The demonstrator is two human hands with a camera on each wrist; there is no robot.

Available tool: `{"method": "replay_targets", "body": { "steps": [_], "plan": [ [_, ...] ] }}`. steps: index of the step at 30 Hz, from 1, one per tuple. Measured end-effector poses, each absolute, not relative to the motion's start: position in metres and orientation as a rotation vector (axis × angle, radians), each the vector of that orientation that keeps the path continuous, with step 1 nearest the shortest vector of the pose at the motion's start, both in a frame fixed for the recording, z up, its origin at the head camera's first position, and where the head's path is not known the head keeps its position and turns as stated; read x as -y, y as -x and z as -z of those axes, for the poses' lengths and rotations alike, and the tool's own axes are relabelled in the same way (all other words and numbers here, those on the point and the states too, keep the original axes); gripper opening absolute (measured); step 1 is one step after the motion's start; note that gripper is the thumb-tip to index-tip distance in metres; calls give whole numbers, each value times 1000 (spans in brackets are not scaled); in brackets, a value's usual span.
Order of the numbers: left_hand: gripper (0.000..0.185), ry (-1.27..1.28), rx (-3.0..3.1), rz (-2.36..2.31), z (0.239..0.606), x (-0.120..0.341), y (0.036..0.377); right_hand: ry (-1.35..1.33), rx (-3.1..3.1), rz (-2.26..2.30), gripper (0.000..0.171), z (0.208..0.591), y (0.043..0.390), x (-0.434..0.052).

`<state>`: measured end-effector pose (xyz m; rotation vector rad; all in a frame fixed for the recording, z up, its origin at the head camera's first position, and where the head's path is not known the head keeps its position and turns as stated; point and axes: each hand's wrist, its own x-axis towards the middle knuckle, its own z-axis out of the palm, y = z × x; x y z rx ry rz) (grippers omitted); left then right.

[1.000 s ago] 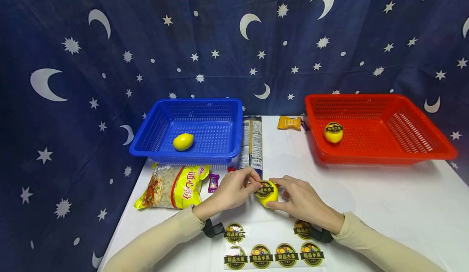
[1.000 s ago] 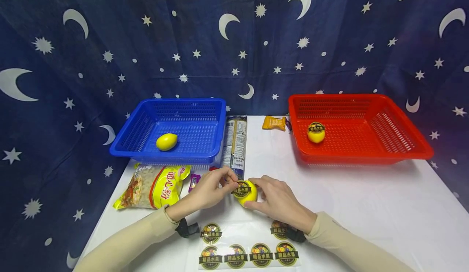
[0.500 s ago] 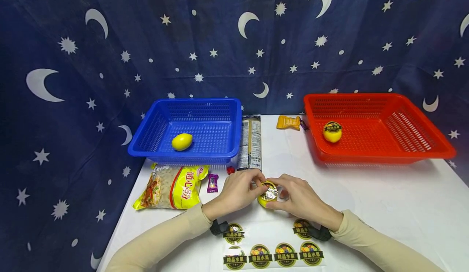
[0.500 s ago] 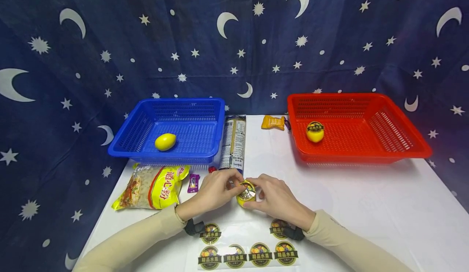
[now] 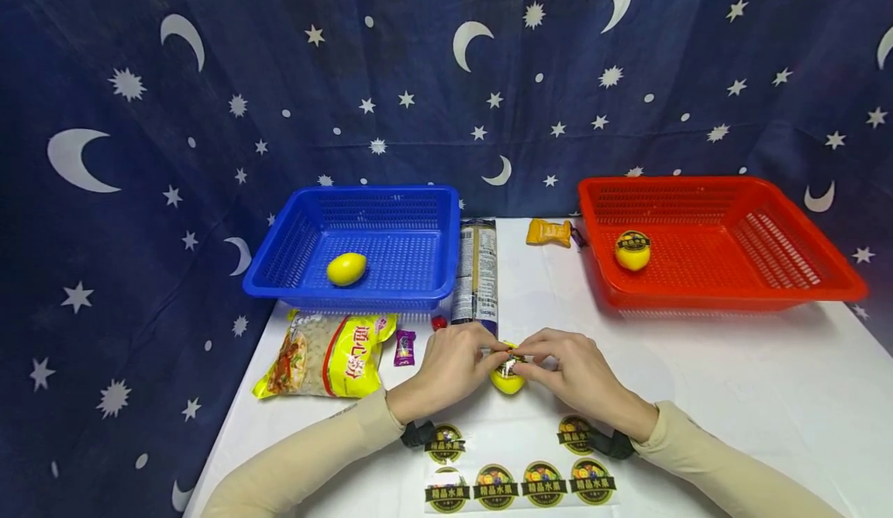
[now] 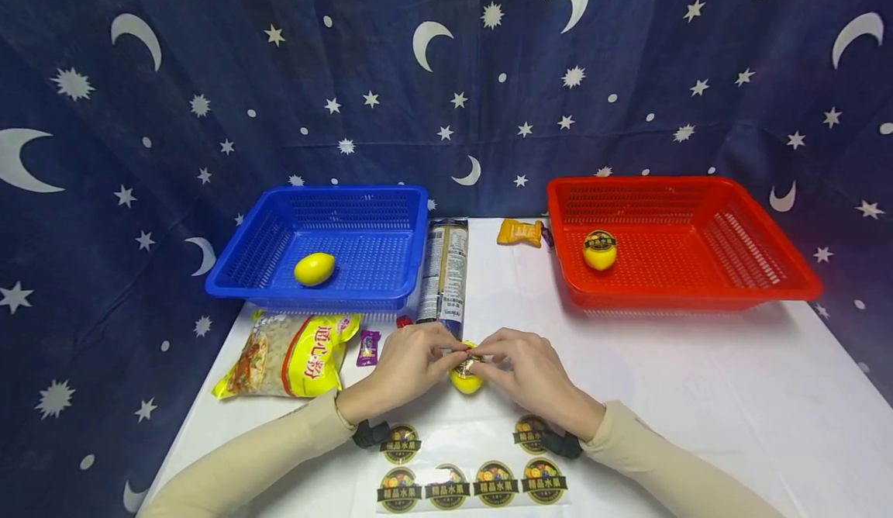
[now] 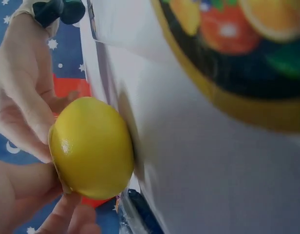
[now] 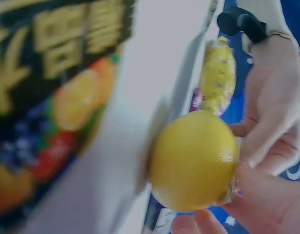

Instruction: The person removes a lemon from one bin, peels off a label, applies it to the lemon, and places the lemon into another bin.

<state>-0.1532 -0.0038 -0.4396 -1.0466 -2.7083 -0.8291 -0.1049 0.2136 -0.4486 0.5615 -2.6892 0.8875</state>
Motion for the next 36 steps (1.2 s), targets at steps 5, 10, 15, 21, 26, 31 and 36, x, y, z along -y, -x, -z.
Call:
{"method": "replay_targets", "body": {
  "steps": [5,10,15,21,26,31,36],
  "plan": [
    [20,1100,2718,811,439,10,151,-610,2665,-863,12,452,109,-214],
    [25,1122,2719,824,441,13,149,-582,2676,-1000,7,453,111,-218],
    [27,1107,2732,855,442,14,150,-561,2672,-1062,4,456,110,-219],
    [29,1108,2731,877,443,14,151,-644,2596,-908,7,459,107,-219],
    [24,1126,2711,846,443,14,150,-611,2572,-1015,7,461,109,-220],
    [20,1169,2684,777,442,15,150,-627,2578,-1019,8,461,110,-219],
    [20,1192,2678,751,441,16,151,-549,2657,-1035,24,457,110,-217]
  ]
}}
